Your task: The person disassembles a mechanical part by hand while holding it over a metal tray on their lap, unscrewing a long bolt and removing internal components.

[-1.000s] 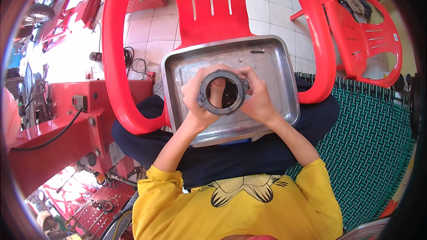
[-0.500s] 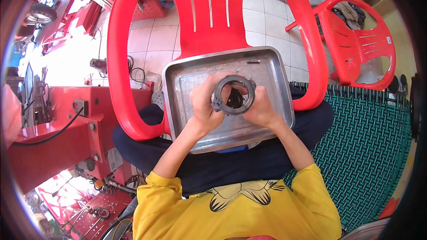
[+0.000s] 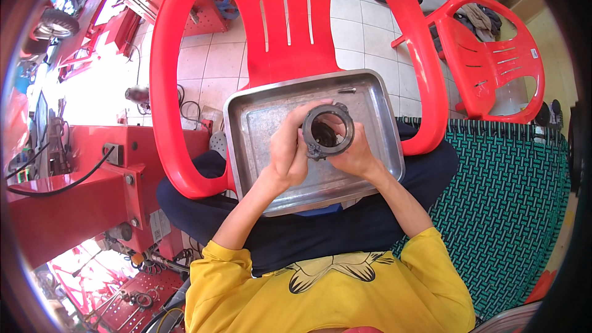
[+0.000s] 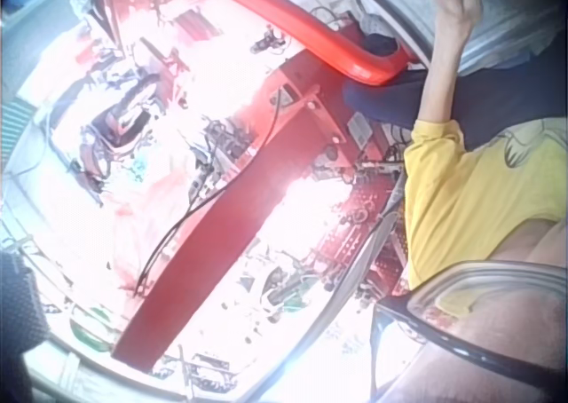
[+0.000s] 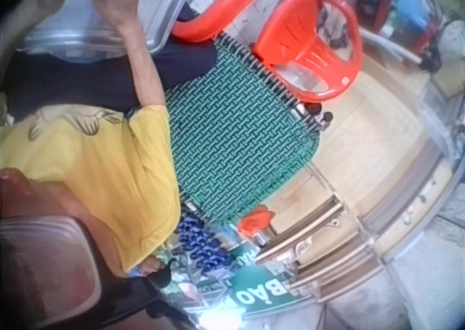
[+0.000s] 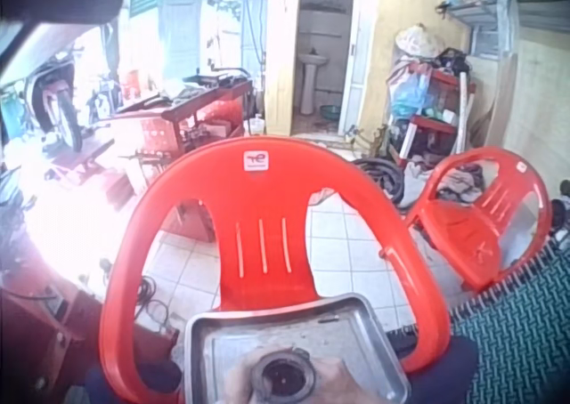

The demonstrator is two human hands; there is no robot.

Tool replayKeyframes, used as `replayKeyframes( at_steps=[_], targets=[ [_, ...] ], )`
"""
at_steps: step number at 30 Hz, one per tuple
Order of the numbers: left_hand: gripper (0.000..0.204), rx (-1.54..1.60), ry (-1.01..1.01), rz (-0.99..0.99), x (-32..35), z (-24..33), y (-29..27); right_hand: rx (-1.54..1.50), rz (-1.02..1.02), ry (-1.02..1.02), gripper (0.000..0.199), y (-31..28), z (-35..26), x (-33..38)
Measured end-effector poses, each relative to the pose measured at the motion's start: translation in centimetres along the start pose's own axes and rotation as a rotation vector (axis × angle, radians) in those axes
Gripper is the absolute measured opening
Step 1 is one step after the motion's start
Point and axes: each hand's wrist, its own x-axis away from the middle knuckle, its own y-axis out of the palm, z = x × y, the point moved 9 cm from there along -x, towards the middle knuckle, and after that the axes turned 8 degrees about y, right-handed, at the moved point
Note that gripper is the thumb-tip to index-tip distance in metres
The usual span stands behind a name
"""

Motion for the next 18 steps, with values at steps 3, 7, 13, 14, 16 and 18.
replayKeyframes(
  at_steps=[3, 7, 13, 14, 16, 18],
  targets=[
    [0.034, 0.003, 0.020, 0.002, 0.0, 0.1, 0.3, -0.047, -0.021, -0.001, 0.043, -0.2, -0.2, -0.3],
    [0.034, 0.140, -0.073, -0.012, 0.4, -0.5, 0.6, -0.035, -0.107, 0.048, 0.033, 0.3, 0.4, -0.2],
    [0.052, 0.232, -0.149, -0.004, 0.5, -0.5, 0.4, -0.099, -0.165, 0.029, 0.027, 1.4, 1.3, 0.2],
    [0.057, 0.269, -0.126, 0.042, 0.4, -0.4, 0.3, -0.131, -0.169, 0.031, 0.028, 1.5, 1.6, 0.2],
    [0.066, 0.325, -0.043, 0.105, 0.1, 0.0, 0.0, -0.137, -0.159, -0.001, 0.032, 1.6, 1.0, 0.2],
    [0.075, 0.350, 0.122, 0.107, -0.2, 0.5, -0.2, -0.143, -0.158, -0.017, 0.035, 1.7, 0.4, 0.1]
  ],
)
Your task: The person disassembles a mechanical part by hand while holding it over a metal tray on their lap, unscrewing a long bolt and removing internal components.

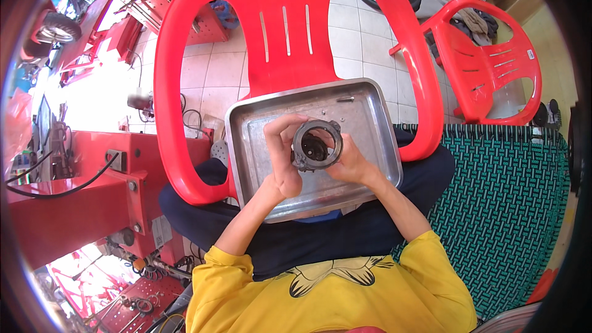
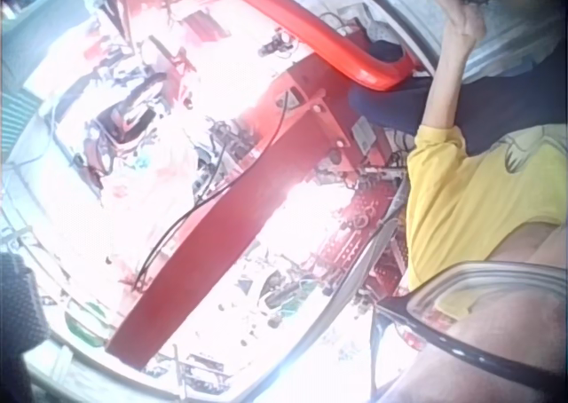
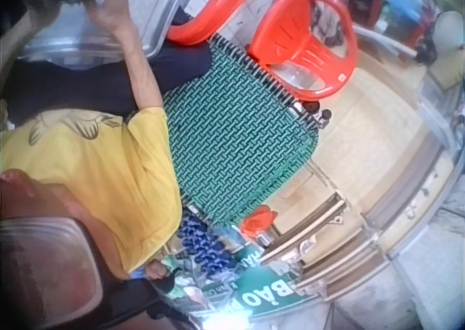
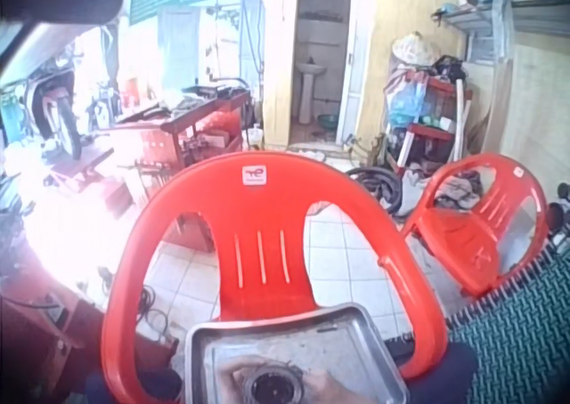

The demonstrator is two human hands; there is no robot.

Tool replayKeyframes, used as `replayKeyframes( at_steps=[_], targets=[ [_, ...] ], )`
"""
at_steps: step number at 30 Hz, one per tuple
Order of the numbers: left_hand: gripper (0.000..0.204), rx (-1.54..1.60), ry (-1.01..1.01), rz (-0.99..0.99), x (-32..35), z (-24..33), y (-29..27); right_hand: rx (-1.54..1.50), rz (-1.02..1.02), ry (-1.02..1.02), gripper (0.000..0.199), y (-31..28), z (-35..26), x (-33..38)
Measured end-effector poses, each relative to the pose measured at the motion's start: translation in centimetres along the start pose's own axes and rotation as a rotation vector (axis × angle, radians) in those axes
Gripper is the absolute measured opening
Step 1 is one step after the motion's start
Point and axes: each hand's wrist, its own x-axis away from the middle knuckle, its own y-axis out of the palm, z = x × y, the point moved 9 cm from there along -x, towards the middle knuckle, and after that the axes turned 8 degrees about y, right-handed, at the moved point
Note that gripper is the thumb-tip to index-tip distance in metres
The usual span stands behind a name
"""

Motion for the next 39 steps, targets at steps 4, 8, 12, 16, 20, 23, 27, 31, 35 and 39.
replayKeyframes(
  at_steps=[4, 8, 12, 16, 20, 23, 27, 31, 35, 39],
  targets=[
    [0.089, -0.290, 0.092, -0.099, -0.4, 1.3, 0.1, 0.005, 0.013, 0.057, 0.039, -0.3, -0.8, -0.3],
    [0.089, -0.352, -0.046, -0.151, 0.1, 0.4, -0.2, -0.114, 0.090, 0.253, 0.046, -0.4, 2.3, -0.1],
    [0.082, -0.309, -0.061, -0.112, 0.4, -0.4, -0.7, -0.012, 0.046, 0.251, 0.053, -0.5, 2.1, -0.1],
    [0.076, -0.327, -0.025, -0.081, 0.0, -0.2, -0.8, -0.026, 0.038, 0.219, 0.056, -0.7, 1.6, -0.1],
    [0.077, -0.448, 0.066, -0.129, 0.0, 0.2, -1.0, 0.048, 0.150, 0.181, 0.059, -1.0, 0.6, 0.2],
    [0.078, -0.450, 0.081, -0.135, -0.1, 0.4, -0.8, 0.018, 0.044, 0.224, 0.062, -0.5, 1.3, 0.3],
    [0.078, -0.377, 0.036, -0.073, 0.2, 0.0, -0.9, 0.119, -0.022, 0.111, 0.060, -1.1, 0.3, -0.3],
    [0.078, -0.253, 0.000, -0.026, 0.7, -0.7, -1.2, 0.199, -0.033, 0.155, 0.050, -3.3, 0.4, -1.6],
    [0.086, -0.246, -0.152, -0.064, 1.1, -1.4, -1.0, 0.570, 0.010, 0.287, 0.040, -4.6, 2.5, -1.0],
    [0.086, -0.347, -0.080, -0.083, 1.7, -1.6, -1.8, 0.648, -0.042, 0.415, 0.035, -3.5, 5.4, -0.2]
  ],
)
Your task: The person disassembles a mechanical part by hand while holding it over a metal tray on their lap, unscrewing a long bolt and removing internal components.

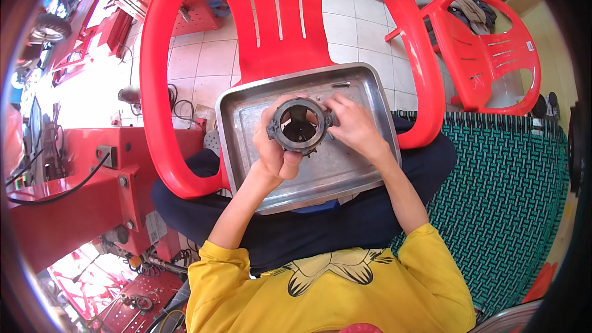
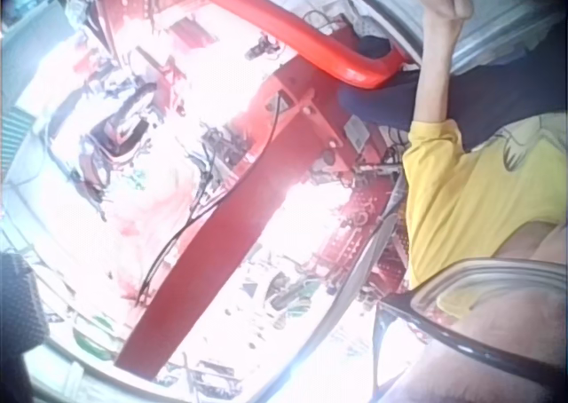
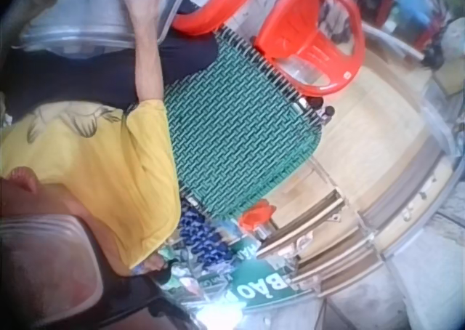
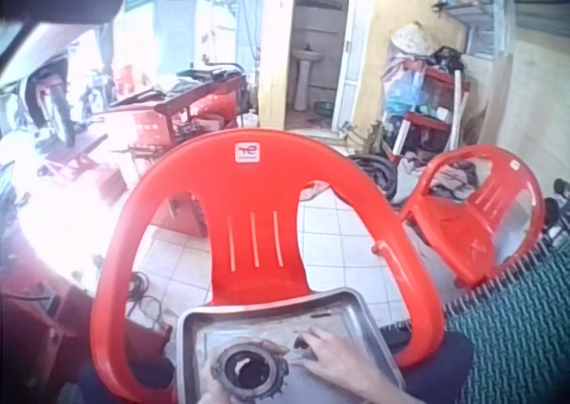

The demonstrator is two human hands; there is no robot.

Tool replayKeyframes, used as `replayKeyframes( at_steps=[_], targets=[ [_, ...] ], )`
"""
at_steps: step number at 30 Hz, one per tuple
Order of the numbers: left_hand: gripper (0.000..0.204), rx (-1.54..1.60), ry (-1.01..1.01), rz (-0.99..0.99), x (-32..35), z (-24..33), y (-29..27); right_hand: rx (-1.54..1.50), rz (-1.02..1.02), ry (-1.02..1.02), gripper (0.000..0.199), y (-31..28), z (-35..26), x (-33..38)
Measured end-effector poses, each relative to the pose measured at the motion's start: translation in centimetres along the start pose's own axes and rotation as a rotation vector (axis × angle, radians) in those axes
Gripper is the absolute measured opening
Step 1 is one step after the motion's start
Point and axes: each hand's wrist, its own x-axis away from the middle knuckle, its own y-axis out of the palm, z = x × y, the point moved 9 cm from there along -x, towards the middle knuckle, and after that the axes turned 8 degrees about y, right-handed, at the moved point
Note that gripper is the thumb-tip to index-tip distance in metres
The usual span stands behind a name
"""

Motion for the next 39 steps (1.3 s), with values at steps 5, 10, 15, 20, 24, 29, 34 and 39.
replayKeyframes(
  at_steps=[5, 10, 15, 20, 24, 29, 34, 39],
  targets=[
    [0.080, 0.004, 0.065, 0.054, -0.6, 1.0, 0.2, 0.033, -0.036, -0.033, 0.031, 2.7, 1.5, -0.4],
    [0.086, 0.043, 0.043, 0.053, -0.6, 0.8, 0.5, -0.065, 0.054, -0.093, 0.022, 2.6, 2.3, -0.7],
    [0.089, -0.025, 0.062, 0.058, -0.5, 0.5, 0.3, -0.287, 0.083, -0.077, 0.016, -4.0, -0.2, -0.5],
    [0.083, -0.026, 0.009, 0.077, -1.0, 0.5, -0.6, -0.792, 0.094, -0.160, 0.011, -9.5, -3.9, 0.1],
    [0.074, -0.070, -0.007, 0.049, -0.2, -1.2, -2.0, -0.914, 0.057, -0.382, 0.009, -12.0, -7.5, 0.5],
    [0.078, -0.122, -0.034, 0.027, -1.1, -1.2, -2.8, -0.982, 0.002, -0.492, 0.007, -11.3, -9.6, 0.3],
    [0.090, -0.092, -0.125, 0.107, -2.5, -1.0, -3.5, -0.820, -0.079, -0.548, 0.012, -11.1, -11.0, -1.5],
    [0.090, -0.112, -0.114, 0.136, -2.2, -1.5, -4.1, -0.666, -0.078, -0.504, 0.023, -10.8, -11.1, -1.9]
  ],
)
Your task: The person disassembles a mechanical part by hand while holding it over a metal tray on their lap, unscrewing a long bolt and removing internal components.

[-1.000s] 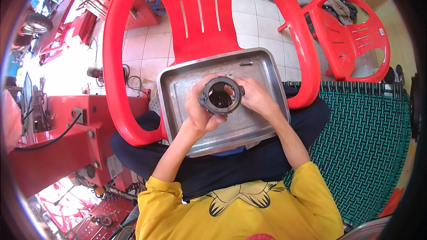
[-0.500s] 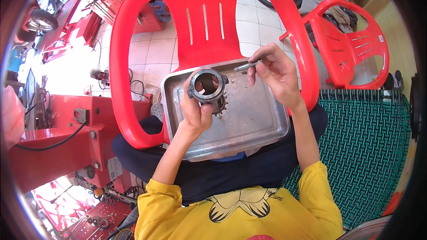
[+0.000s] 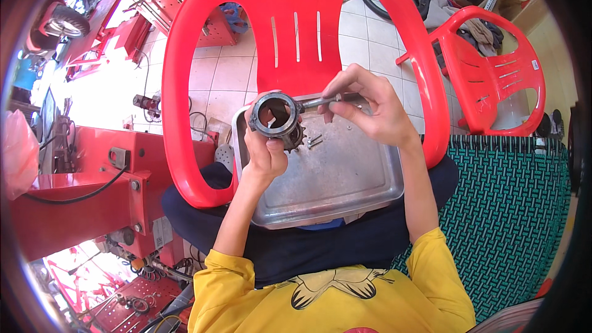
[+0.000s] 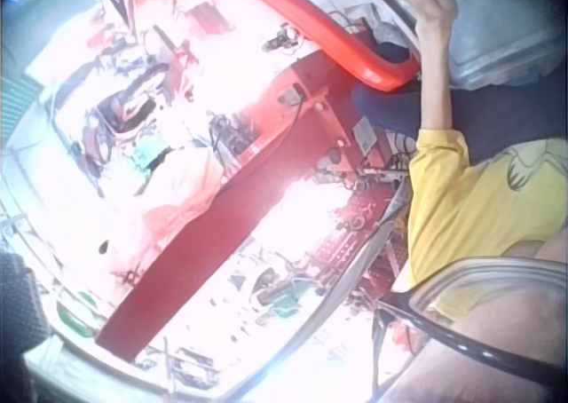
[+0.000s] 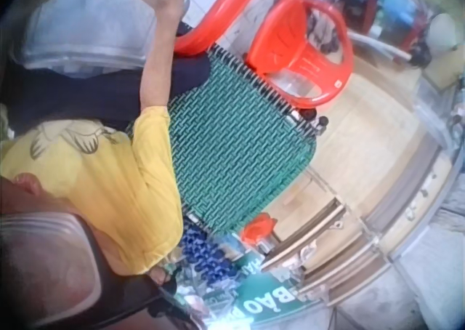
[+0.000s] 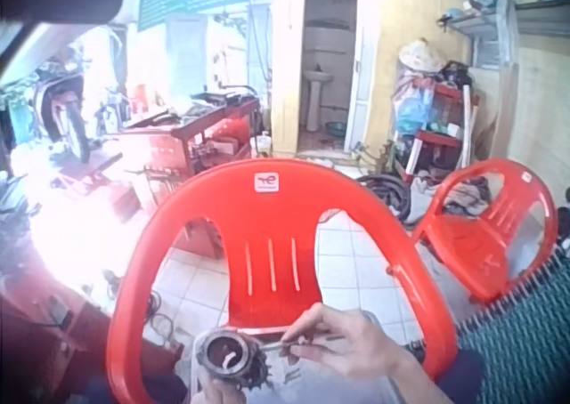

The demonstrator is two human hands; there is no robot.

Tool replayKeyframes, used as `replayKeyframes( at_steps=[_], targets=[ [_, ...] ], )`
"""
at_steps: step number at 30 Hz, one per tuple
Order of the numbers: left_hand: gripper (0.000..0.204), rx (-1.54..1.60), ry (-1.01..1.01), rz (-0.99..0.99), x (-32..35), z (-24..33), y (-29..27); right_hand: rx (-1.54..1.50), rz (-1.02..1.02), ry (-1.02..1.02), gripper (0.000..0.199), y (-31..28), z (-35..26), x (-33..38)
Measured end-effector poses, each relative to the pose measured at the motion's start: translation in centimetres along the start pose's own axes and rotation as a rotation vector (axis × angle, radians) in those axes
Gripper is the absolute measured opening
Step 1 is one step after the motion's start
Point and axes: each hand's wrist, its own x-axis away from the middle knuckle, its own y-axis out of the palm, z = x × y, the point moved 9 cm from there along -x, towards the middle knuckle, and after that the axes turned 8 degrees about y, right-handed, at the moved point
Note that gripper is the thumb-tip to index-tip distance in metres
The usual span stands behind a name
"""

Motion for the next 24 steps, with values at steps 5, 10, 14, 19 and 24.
replayKeyframes(
  at_steps=[5, 10, 14, 19, 24],
  targets=[
    [0.084, -0.015, 0.008, -0.100, 0.7, -0.9, 0.2, -0.056, 0.113, -0.004, 0.024, -1.0, 1.4, 1.1],
    [0.074, 0.004, 0.073, -0.170, 1.1, -1.3, 0.6, 0.136, 0.118, -0.070, 0.024, -1.9, 0.8, 2.0],
    [0.072, -0.031, 0.046, -0.194, 0.9, -1.2, 1.0, 0.109, 0.198, -0.177, 0.017, -2.4, 0.0, 2.4],
    [0.078, 0.061, 0.084, -0.222, 0.7, 0.4, 2.1, -0.154, 0.286, -0.127, 0.017, -2.9, 0.7, 3.1],
    [0.071, 0.076, 0.132, -0.120, 0.5, 1.4, 1.9, -0.194, 0.250, -0.159, 0.020, -2.5, 0.6, 3.2]
  ],
)
